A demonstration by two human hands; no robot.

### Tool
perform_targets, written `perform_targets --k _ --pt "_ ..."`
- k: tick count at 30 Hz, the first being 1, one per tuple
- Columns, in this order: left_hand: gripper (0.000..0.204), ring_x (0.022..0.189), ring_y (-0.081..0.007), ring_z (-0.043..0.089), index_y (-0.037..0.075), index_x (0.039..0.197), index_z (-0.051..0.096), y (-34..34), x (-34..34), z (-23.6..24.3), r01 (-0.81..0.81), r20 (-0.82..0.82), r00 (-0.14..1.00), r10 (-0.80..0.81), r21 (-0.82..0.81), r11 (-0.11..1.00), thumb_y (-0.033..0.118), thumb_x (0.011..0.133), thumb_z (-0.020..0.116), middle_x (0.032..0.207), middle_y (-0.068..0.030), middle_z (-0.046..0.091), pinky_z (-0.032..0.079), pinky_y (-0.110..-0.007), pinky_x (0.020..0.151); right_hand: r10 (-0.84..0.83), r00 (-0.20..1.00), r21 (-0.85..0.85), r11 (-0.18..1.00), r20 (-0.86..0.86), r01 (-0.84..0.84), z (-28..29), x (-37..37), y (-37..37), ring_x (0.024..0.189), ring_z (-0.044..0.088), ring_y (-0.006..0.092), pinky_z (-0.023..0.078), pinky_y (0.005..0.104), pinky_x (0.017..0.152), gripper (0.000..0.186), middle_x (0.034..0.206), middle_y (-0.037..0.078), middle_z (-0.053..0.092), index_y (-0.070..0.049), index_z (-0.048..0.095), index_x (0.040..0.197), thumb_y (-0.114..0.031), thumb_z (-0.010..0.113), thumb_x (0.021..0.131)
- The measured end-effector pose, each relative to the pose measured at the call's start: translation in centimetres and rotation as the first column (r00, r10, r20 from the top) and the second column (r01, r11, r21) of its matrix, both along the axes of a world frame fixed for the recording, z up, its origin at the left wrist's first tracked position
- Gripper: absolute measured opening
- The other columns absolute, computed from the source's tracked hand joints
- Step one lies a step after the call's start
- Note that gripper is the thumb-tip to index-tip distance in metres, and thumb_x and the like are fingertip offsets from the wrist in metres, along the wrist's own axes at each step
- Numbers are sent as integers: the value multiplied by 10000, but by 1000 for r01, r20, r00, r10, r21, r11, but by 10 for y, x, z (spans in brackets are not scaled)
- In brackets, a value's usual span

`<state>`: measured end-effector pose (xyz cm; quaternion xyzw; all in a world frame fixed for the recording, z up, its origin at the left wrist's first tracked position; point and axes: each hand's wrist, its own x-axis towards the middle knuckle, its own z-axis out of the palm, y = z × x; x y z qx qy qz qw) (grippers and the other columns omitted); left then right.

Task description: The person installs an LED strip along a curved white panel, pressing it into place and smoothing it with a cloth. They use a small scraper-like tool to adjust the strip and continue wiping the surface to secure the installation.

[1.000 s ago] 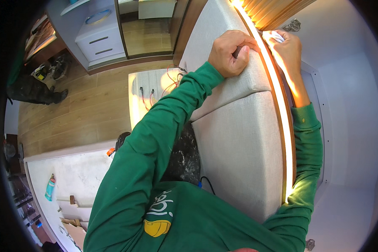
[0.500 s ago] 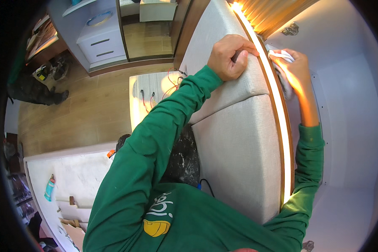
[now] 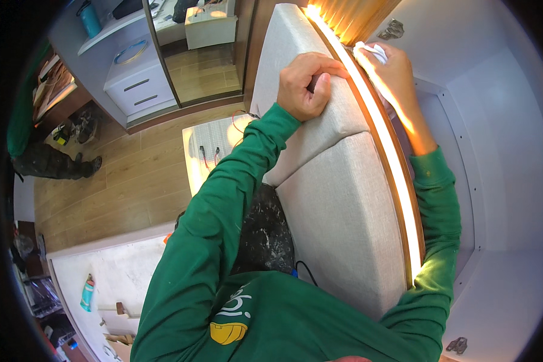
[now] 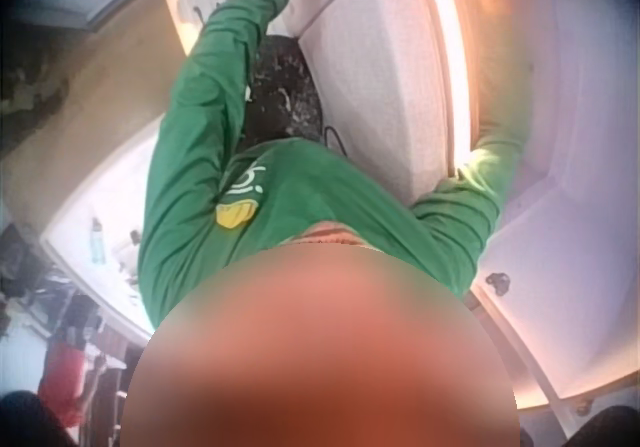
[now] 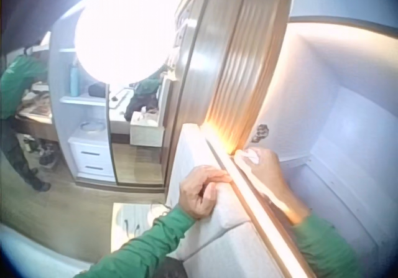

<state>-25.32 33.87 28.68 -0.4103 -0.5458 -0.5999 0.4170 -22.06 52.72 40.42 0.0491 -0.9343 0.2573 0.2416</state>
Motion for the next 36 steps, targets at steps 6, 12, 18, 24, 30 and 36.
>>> perform_targets --k 6,12,18,24,30,36 --pt "293 1002 -268 729 -1 1082 750 2 -1 -1 0 -8 1000 0 37 999 153 995 517 966 -88 827 563 -393 996 58 978 -160 987 202 -26 5 6 3 753 692 164 557 356 702 292 848 107 775 10 789 1100 -247 765 964" --pt "285 997 -279 730 10 1072 753 2 -1 -2 -1 2 1000 1 47 999 143 978 518 950 -75 825 570 -402 970 -8 977 -31 999 213 15 7 6 7 762 679 128 552 330 696 255 842 82 766 5 795 1115 -198 772 962" --pt "277 983 -288 730 7 1033 752 4 2 -2 8 21 1000 -10 78 997 140 943 526 929 -85 821 572 -409 961 47 987 -106 994 154 -31 1 2 13 818 729 153 567 349 740 290 899 129 796 6 790 1144 -206 786 946" --pt "275 962 -285 731 0 1026 747 3 0 -3 -15 19 1000 14 47 999 120 924 521 924 -95 818 575 -407 935 8 991 -61 998 131 1 -2 4 11 803 735 172 573 352 731 302 914 143 799 -8 792 1166 -180 789 917" --pt "276 940 -286 726 -1 1037 749 3 4 -3 6 48 999 -10 88 996 117 904 538 945 -92 815 580 -402 924 38 984 -17 999 177 -35 4 12 15 778 710 133 550 338 686 271 867 100 787 -25 805 1145 -199 771 940" --pt "279 948 -287 722 4 1038 754 2 2 -3 10 50 999 -10 18 1000 111 899 538 944 -92 814 579 -405 917 -78 979 -80 992 190 94 3 11 4 778 701 143 558 343 688 292 864 101 778 31 790 1122 -195 790 938"
